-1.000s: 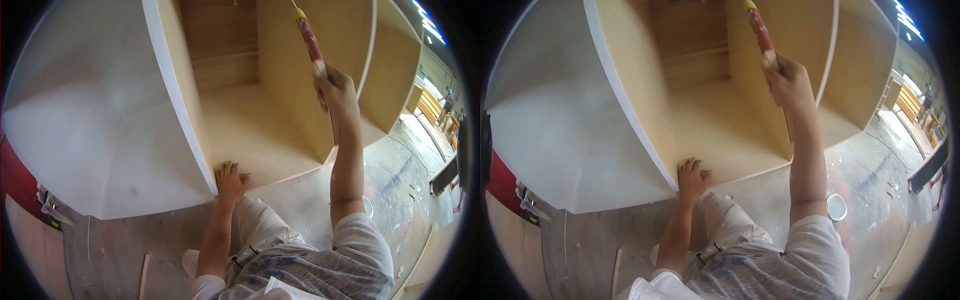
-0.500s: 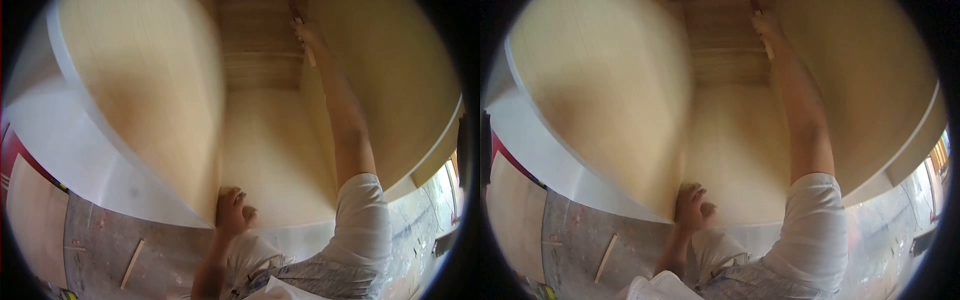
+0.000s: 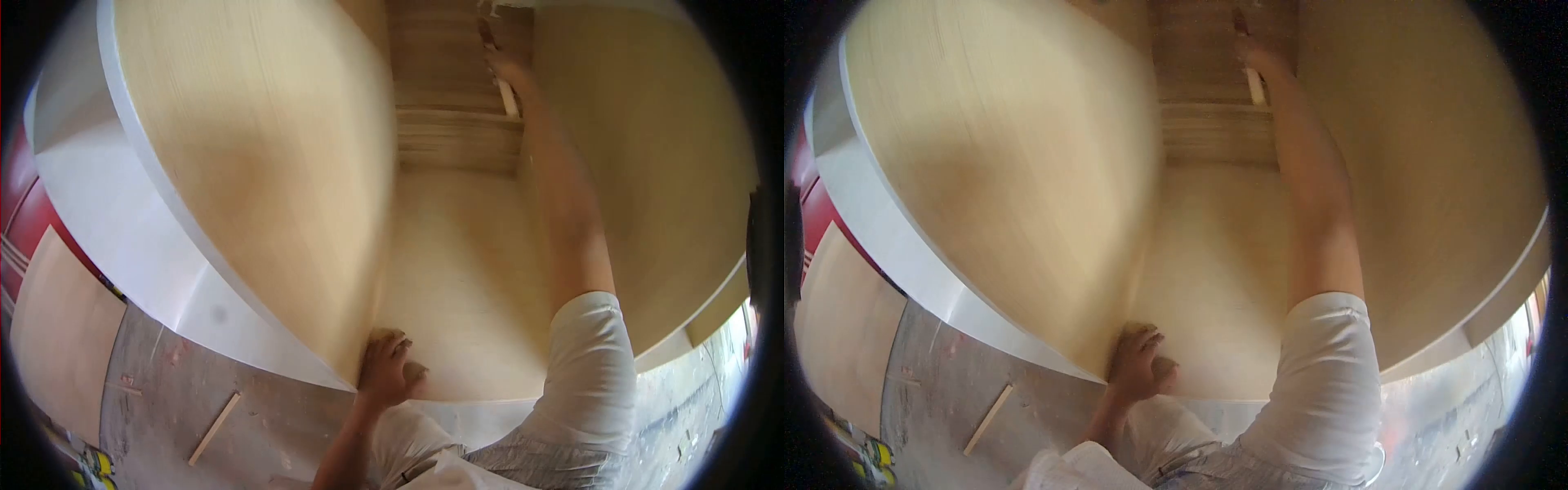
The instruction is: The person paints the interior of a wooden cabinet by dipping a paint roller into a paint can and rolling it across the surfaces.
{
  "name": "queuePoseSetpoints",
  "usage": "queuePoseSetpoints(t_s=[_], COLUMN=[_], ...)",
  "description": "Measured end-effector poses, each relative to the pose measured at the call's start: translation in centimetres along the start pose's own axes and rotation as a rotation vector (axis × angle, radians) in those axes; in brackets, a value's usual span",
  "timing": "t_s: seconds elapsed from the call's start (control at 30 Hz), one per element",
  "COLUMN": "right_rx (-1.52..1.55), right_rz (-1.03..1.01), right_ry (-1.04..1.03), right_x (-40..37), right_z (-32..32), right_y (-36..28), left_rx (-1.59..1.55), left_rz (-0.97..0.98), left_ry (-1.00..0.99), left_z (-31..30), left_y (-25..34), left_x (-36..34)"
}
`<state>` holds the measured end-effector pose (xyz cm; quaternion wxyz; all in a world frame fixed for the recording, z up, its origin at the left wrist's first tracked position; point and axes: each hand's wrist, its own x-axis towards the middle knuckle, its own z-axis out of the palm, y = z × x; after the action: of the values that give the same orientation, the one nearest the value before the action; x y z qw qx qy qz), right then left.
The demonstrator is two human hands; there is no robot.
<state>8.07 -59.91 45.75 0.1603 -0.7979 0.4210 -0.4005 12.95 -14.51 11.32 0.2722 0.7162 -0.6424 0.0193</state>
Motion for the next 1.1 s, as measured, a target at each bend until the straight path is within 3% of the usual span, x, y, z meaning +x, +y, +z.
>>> queuePoseSetpoints(t_s=[0.17,0.27,0.3,0.43,0.67,0.9,0.97,1.1], right_rx=[0.192,0.286,0.278,0.352,0.579,0.556,0.533,0.533], right_rz=[0.073,-0.028,-0.097,-0.053,-0.032,-0.147,-0.042,-0.039], right_ry=[0.065,0.145,0.178,0.131,0.267,0.367,0.344,0.341], right_x=[-6.1,-13.0,-15.3,-28.4,-45.9,-52.4,-53.8,-55.3], right_z=[-1.7,-3.4,-3.7,-7.9,-11.6,-13.0,-13.5,-13.6], right_y=[-3.1,-4.6,-4.9,-8.9,-12.8,-15.1,-15.3,-16.3], left_rx=[-0.073,-0.046,-0.061,-0.028,-0.101,-0.063,-0.047,-0.041], left_rz=[-0.008,-0.008,0.013,0.038,0.076,0.073,0.032,0.046], left_ry=[0.071,0.071,0.07,0.069,0.143,0.131,0.08,0.077], left_z=[-0.2,-0.1,0.1,1.0,3.0,2.8,2.8,2.6], left_y=[0.5,0.6,0.6,0.0,-0.7,-0.1,0.1,0.0], left_x=[-0.2,-0.1,-0.1,0.1,1.0,1.3,1.4,1.2])
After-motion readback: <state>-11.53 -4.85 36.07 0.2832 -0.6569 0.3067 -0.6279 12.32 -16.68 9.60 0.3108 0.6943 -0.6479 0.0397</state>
